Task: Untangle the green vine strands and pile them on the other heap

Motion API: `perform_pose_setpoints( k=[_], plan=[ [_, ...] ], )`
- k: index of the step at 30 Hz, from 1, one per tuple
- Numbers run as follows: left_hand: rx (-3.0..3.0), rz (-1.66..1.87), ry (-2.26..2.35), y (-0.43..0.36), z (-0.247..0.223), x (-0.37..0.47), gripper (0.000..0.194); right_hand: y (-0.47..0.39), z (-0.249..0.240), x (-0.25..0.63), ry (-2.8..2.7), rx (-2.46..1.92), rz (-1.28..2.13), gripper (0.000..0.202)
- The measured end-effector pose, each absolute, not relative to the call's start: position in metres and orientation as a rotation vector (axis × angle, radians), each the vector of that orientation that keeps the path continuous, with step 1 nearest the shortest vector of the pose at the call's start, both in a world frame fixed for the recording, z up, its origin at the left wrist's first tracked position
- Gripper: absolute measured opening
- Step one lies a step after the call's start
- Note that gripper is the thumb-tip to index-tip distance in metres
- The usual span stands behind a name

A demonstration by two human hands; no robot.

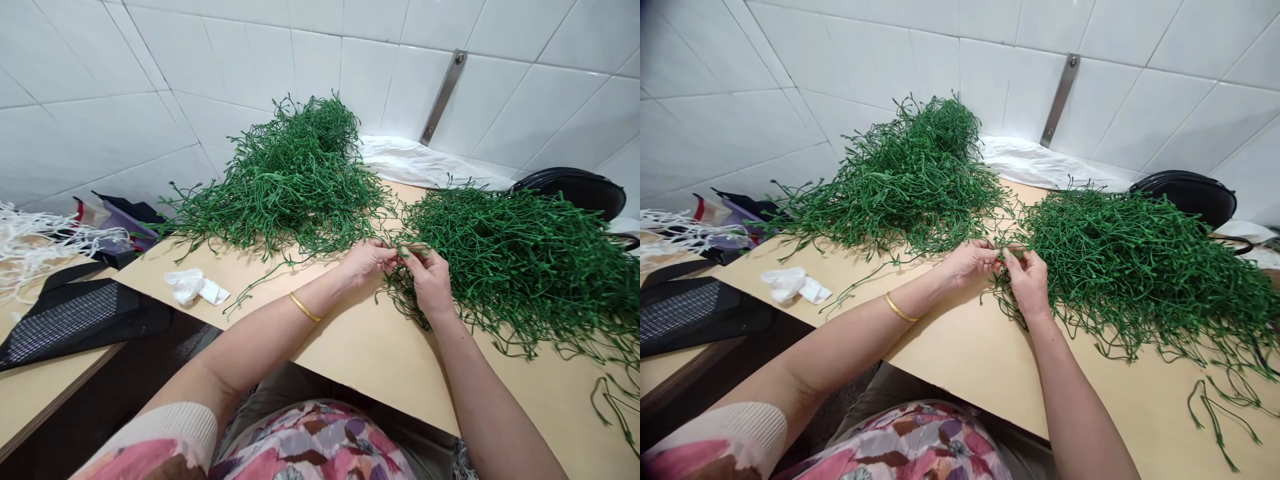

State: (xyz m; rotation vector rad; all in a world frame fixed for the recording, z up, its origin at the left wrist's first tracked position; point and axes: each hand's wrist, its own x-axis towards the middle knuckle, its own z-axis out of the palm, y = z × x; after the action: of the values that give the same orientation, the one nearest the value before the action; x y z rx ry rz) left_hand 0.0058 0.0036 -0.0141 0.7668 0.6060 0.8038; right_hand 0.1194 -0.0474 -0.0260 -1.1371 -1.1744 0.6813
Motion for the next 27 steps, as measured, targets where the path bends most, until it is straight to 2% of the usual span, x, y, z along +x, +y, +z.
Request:
perform_pose_setpoints(
  k=[3, 7, 10, 14, 20, 27],
  plan=[
    [0.754, 0.895, 0.647, 0.002, -0.014, 0.008, 0.018, -0.047, -0.028, 0.118, -1.262, -1.156, 0.67, 0.027],
    [0.755, 0.932, 0.655, -0.004, -0.007, 0.01, 0.017, -0.047, -0.028, 0.117, -1.295, -1.308, 0.523, 0.016],
    [0.746, 0.897, 0.63, -0.006, -0.003, 0.009, 0.014, -0.047, -0.027, 0.116, -1.253, -1.295, 0.487, 0.018],
    [0.676, 0.837, 0.606, -0.004, -0.004, 0.008, 0.014, -0.046, -0.028, 0.115, -1.137, -1.196, 0.602, 0.025],
    [0.619, 0.754, 0.528, -0.002, -0.011, 0.008, 0.012, -0.045, -0.022, 0.111, -0.866, -1.033, 0.761, 0.016],
    [0.756, 0.727, 0.49, -0.001, -0.015, 0.009, 0.007, -0.049, -0.01, 0.108, -0.667, -0.968, 0.987, 0.019]
  ],
)
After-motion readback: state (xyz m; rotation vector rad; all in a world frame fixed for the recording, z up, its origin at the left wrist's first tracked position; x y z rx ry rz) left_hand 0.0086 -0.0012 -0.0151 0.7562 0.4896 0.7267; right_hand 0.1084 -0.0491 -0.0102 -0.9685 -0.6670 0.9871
